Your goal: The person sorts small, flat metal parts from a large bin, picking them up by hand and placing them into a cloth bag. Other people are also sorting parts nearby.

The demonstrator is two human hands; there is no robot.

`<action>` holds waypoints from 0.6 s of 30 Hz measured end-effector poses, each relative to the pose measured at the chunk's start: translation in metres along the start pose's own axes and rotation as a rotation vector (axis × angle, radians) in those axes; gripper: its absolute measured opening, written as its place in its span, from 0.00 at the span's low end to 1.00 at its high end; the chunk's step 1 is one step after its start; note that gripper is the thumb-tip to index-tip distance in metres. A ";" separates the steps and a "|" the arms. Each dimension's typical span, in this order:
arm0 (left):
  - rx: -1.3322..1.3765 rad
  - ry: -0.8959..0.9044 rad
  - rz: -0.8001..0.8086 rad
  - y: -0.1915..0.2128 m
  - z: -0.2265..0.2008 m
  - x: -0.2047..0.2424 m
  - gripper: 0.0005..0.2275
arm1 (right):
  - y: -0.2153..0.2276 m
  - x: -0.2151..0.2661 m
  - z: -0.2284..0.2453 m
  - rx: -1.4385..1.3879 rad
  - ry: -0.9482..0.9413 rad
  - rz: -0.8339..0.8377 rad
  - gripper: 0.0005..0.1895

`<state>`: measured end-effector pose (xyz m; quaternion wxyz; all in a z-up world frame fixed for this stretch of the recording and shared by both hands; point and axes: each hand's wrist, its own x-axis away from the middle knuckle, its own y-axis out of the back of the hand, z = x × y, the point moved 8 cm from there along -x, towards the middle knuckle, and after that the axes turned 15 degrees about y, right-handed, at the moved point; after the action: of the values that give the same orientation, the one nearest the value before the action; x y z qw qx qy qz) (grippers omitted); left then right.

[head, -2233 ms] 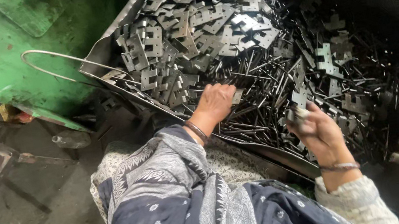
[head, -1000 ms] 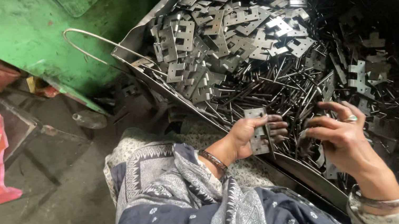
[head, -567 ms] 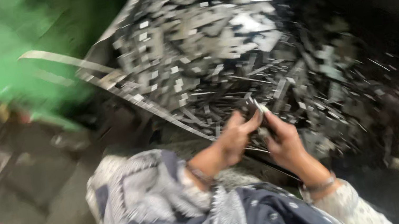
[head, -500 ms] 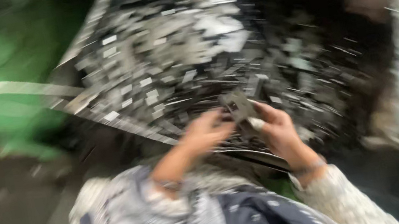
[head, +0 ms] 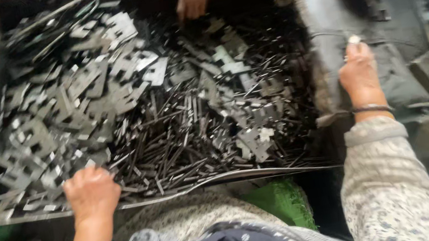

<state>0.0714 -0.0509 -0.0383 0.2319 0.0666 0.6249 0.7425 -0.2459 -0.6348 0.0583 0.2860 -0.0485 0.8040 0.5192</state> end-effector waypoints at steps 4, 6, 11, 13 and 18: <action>0.677 0.042 -0.058 0.020 -0.014 0.006 0.12 | 0.009 -0.026 0.111 -0.410 0.104 -0.015 0.18; 1.044 0.005 0.002 0.027 -0.031 0.006 0.11 | 0.003 -0.037 0.187 -0.718 0.205 0.028 0.20; 2.560 0.222 0.760 0.028 -0.065 0.002 0.12 | -0.067 -0.024 0.290 -0.550 0.299 0.778 0.27; 2.836 0.380 0.733 0.027 -0.054 -0.001 0.12 | -0.068 -0.026 0.294 -0.610 0.281 0.601 0.26; 2.793 0.486 0.652 0.016 -0.035 -0.018 0.19 | -0.066 -0.027 0.287 -0.656 0.344 0.429 0.24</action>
<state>0.0692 -0.0916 -0.0271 -0.3056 0.2448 0.8044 -0.4469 -0.0814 -0.4236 -0.0660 0.0024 -0.0545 0.6239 0.7796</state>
